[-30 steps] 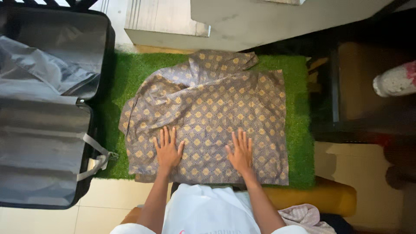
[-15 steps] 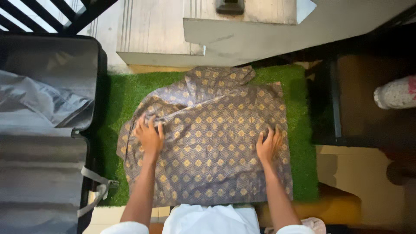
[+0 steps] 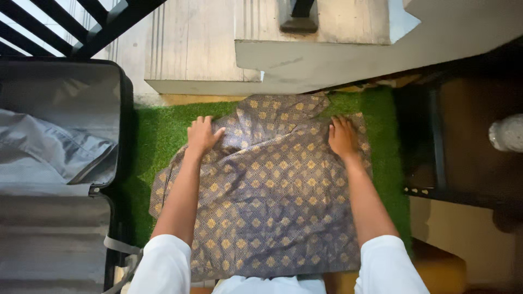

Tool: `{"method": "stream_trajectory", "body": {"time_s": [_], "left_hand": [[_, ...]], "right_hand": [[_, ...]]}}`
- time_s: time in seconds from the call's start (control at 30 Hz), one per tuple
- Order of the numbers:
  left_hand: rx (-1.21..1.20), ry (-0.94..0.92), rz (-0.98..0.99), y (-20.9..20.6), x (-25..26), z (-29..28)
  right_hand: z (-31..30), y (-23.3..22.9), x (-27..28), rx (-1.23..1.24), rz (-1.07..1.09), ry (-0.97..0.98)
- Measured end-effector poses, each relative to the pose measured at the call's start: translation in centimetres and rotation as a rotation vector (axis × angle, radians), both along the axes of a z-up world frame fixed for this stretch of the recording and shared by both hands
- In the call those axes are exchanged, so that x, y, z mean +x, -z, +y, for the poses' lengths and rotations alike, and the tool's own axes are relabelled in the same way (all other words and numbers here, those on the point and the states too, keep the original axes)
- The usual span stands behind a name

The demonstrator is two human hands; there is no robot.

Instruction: The person picks up a patterned shirt from a chair, spreads it out on a green surface, and folds the sleeves and body of the shirt into a small rectangular shape.

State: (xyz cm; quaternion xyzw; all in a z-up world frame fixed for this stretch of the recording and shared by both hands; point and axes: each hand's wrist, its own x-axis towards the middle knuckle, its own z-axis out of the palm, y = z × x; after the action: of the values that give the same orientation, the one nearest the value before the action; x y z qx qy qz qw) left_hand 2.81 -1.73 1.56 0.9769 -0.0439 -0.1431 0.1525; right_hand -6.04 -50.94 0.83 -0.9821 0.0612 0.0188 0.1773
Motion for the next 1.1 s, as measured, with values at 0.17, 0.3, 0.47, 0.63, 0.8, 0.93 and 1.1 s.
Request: {"method": "stream_trajectory", "body": {"time_s": [0.17, 0.3, 0.47, 0.63, 0.8, 0.93, 1.1], "left_hand": [[-0.035, 0.016, 0.259, 0.7, 2.0, -0.8], [-0.043, -0.003, 0.272, 1.1, 4.5, 1.4], [-0.017, -0.012, -0.372, -2.2, 7.2, 5.7], [-0.164, -0.143, -0.443, -5.1, 8.1, 8.1], [-0.381, -0.231, -0.479, -5.6, 7.7, 8.9], [-0.460, -0.223, -0.504, -5.3, 7.5, 7.9], [-0.543, -0.253, -0.502, -5.0, 7.8, 4.6]], "right_hand": [[-1.0, -0.3, 3.2, -0.034, 0.256, 0.015], [-2.0, -1.2, 3.8, -0.106, 0.403, -0.065], [-4.9, -0.6, 4.0, -0.127, 0.555, 0.038], [-6.7, -1.2, 3.4, -0.091, 0.238, 0.109], [-8.2, 0.0, 3.4, -0.132, 0.026, 0.105], [-9.1, 1.6, 3.3, -0.241, 0.038, 0.183], [-9.6, 1.3, 2.9, -0.232, 0.128, 0.357]]}}
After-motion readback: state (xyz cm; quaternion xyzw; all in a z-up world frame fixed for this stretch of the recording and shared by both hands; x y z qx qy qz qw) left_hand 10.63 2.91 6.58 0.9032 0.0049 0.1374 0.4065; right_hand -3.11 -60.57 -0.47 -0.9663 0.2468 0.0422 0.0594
